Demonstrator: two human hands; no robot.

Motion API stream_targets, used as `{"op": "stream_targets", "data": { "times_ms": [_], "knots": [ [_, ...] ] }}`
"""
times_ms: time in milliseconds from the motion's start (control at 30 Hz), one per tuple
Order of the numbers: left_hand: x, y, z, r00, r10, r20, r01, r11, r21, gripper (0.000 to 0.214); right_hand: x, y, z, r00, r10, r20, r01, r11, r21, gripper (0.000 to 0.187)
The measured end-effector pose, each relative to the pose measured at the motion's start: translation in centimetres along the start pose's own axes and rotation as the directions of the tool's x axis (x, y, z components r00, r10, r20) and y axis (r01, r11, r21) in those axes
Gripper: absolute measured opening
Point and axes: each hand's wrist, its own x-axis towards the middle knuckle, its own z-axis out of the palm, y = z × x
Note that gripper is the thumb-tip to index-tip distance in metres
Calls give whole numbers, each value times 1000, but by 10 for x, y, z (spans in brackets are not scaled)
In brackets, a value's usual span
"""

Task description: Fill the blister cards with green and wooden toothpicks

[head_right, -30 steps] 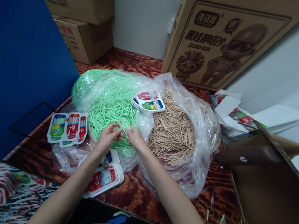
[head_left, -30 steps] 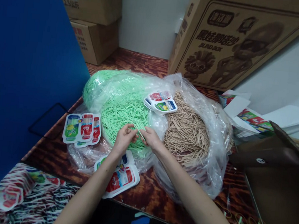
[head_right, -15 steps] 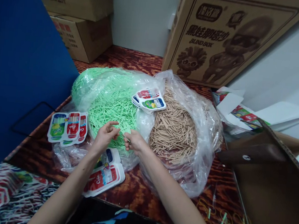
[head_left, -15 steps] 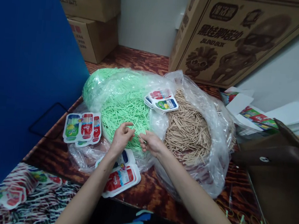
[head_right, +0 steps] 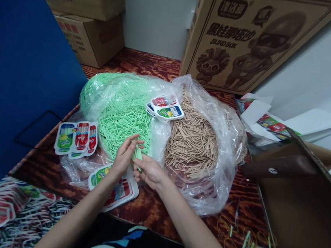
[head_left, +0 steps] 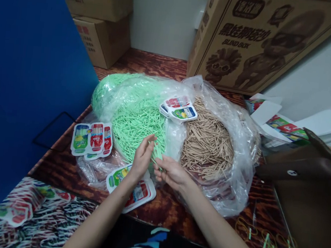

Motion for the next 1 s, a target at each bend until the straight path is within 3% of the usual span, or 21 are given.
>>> {"op": "stream_targets", "data": {
  "times_ms": [100,267,367,467,533,600,733,833,933,1000],
  "knots": [
    [-4,-3,8,982,-159,97,167,982,-82,27,2,6,-1,989,73,128,-71,997,-21,39],
    [-9,5,1,946,-228,231,240,971,-22,31,4,8,-7,974,118,194,-108,992,-64,36],
    [-17,8,-14,965,-147,217,147,989,19,29,-2,11,-8,985,65,162,-52,995,-80,31],
    [-29,3,-36,995,-79,62,73,992,104,28,-9,16,-7,997,-40,66,45,996,-77,30],
    [-39,-2,-53,997,-60,-39,68,971,230,25,-11,16,-4,995,-96,13,96,992,-85,32],
    [-48,-7,-66,998,5,-68,22,917,398,22,-8,14,0,987,-158,-12,156,981,-116,34],
    [-64,-14,-83,986,150,67,-156,724,672,15,-4,7,7,955,-297,-16,286,932,-223,31],
    [-70,-20,-88,979,134,152,-202,610,766,21,-14,13,7,927,-374,-11,353,885,-302,24],
    [-72,-25,-90,983,77,168,-182,567,804,31,-31,33,-3,920,-391,1,357,840,-408,20],
    [-69,-28,-91,986,32,162,-151,570,808,26,-41,49,-10,936,-351,-16,306,835,-457,21]
  ]
}}
